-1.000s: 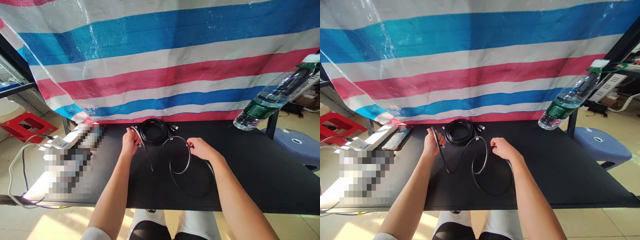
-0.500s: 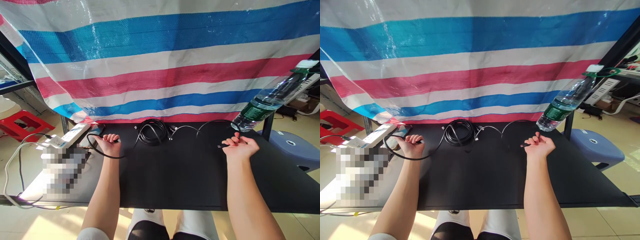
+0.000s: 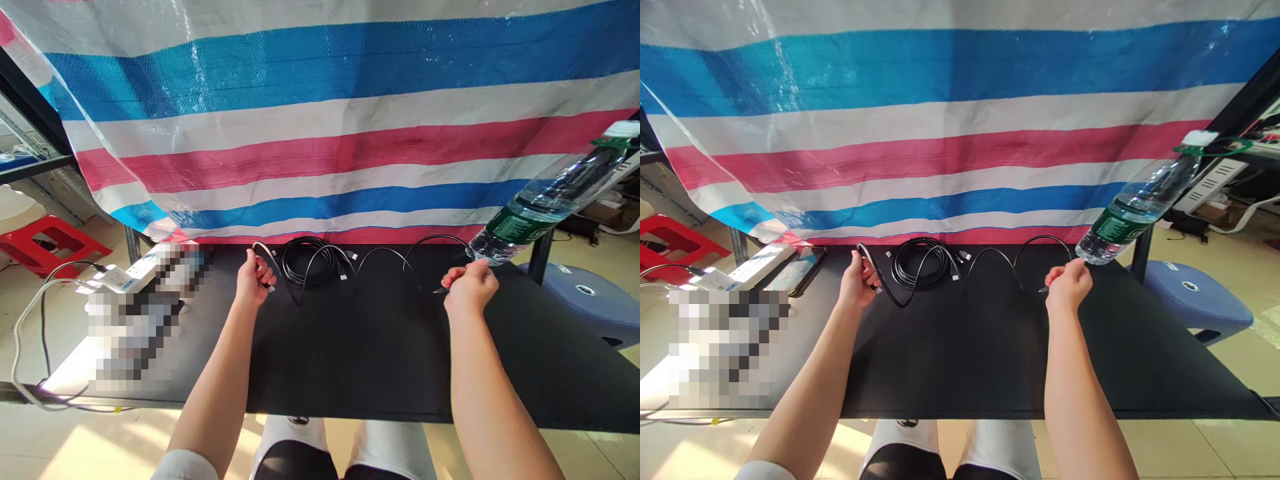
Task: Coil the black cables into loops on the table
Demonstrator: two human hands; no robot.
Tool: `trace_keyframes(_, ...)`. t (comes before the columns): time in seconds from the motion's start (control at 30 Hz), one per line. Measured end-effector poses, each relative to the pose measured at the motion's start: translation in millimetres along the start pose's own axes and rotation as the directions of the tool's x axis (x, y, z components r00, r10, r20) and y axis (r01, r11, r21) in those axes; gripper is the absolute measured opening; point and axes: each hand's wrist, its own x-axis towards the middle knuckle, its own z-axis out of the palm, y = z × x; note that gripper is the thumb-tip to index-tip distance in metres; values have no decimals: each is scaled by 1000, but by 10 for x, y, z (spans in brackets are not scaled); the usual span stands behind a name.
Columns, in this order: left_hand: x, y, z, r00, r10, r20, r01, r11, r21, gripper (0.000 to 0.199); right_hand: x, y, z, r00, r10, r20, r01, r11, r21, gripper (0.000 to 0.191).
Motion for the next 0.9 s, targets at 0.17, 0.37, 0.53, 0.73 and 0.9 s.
trace_keyframes(0.17, -60, -197, 89, 988, -35, 153, 8, 984, 176, 34, -233, -29, 182, 971, -49, 233, 108, 963, -246, 56)
trace_keyframes(0.37, -35, -315, 64, 982, 19, 188, -82, 940, 331, 33, -275, -57, 143, 817, -58, 574, 307, 887, -346, 57)
trace_keyframes(0.53, -65, -370, 103, 973, -6, 229, -112, 859, 499, 36, -411, -47, 256, 874, -91, 478, 267, 911, -314, 65)
trace_keyframes(0.73, -127, -526, 195, 970, -67, 233, -84, 808, 584, 35, -673, -157, 426, 724, -228, 651, 498, 826, -265, 54)
trace_keyframes(0.9, -122, -595, 194, 973, -48, 227, -93, 815, 572, 32, -715, -188, 405, 604, -214, 768, 596, 761, -257, 28)
